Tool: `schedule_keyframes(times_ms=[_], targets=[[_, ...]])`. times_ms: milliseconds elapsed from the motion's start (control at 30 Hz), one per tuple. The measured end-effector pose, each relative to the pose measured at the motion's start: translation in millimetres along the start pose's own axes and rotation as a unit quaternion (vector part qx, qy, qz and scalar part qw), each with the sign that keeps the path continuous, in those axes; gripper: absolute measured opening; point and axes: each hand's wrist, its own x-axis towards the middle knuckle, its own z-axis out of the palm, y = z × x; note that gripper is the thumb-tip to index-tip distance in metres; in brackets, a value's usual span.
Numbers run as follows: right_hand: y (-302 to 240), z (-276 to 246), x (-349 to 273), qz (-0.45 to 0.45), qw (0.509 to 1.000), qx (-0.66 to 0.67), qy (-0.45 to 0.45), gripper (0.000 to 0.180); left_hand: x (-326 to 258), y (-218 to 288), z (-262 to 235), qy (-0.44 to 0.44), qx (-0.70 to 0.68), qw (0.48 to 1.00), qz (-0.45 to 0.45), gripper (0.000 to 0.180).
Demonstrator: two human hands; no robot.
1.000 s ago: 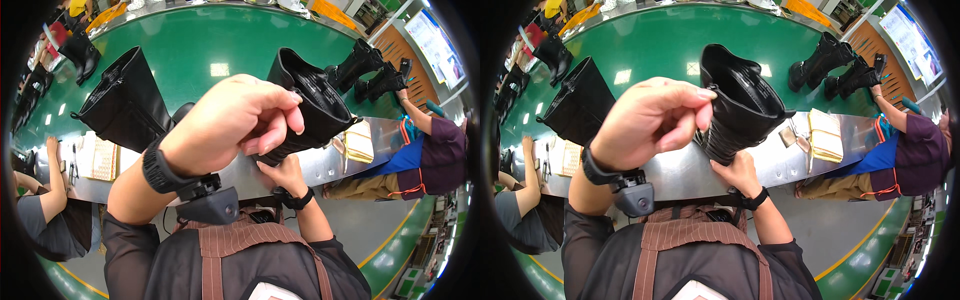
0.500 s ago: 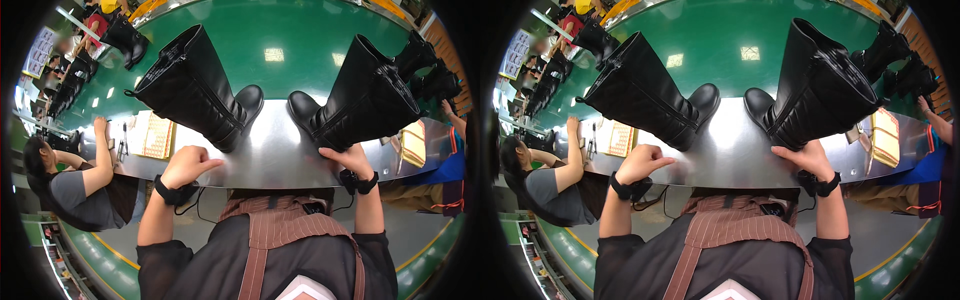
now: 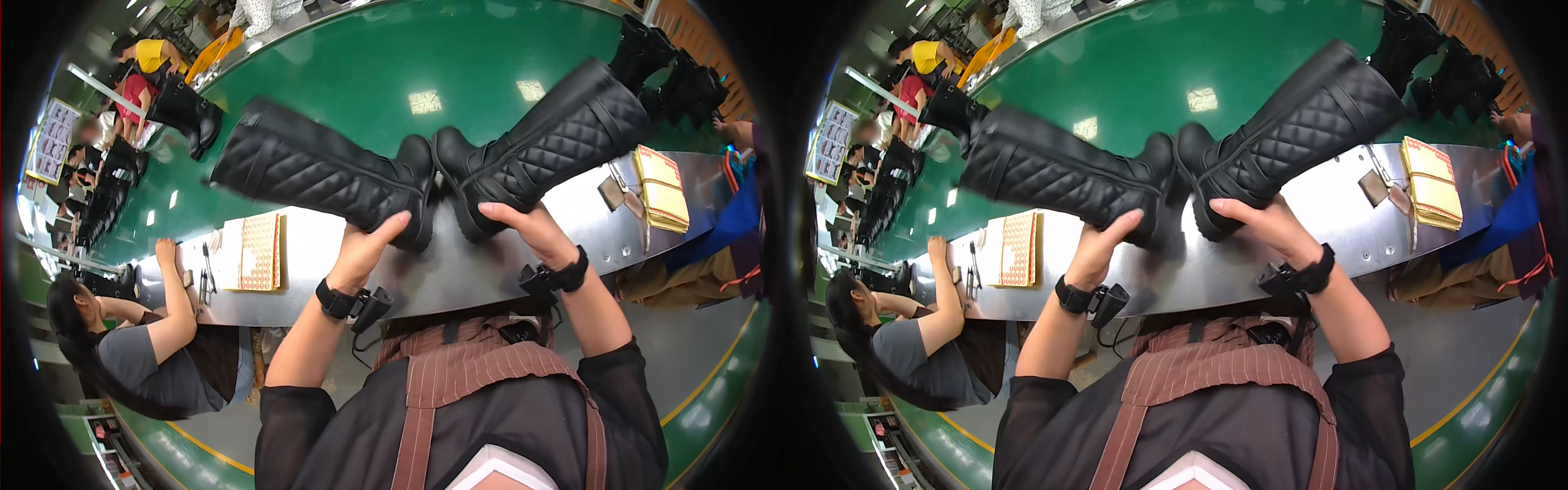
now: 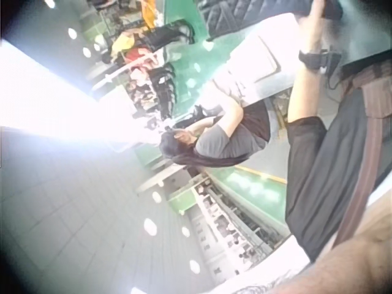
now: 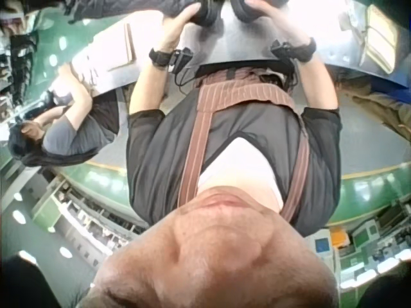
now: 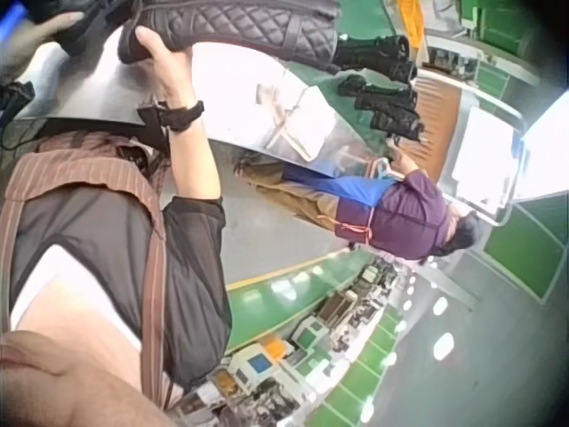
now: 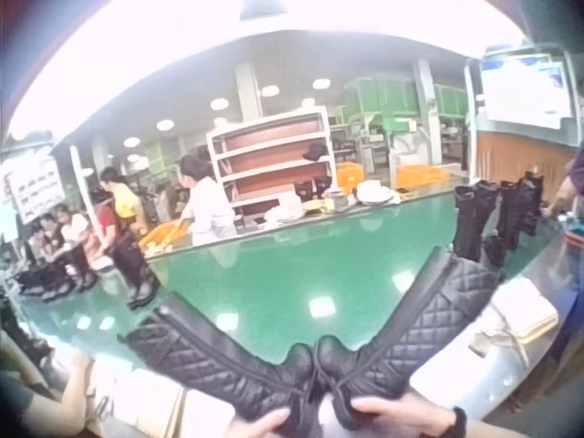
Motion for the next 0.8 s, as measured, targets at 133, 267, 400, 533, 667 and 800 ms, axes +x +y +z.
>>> schedule_keyframes(times_ms=[133, 267, 400, 533, 667, 800], targets=[[-2, 6, 6, -0.079, 0.99, 0.117, -0.007, 0.037, 4, 22, 17, -0.009, -0.221, 0.975, -0.031, 0.039], [-7, 10, 2, -0.097, 0.964, 0.248, 0.007, 0.033, 9, 30, 21, -0.031, -0.291, 0.956, -0.034, 0.038], [-2, 11, -2, -0.086, 0.968, 0.234, -0.033, 0.036, 1, 35, 28, -0.05, -0.301, 0.952, 0.008, 0.04], [4, 7, 5, -0.079, 0.962, 0.25, -0.078, 0.039, 4, 29, 28, -0.088, -0.296, 0.951, -0.003, 0.042], [2, 11, 4, -0.099, 0.962, 0.241, -0.079, 0.039, 3, 22, 28, -0.094, -0.298, 0.95, -0.002, 0.042], [-9, 14, 3, -0.231, 0.972, -0.035, 0.015, 0.038, 9, 19, 34, -0.075, -0.254, 0.962, 0.07, 0.044]])
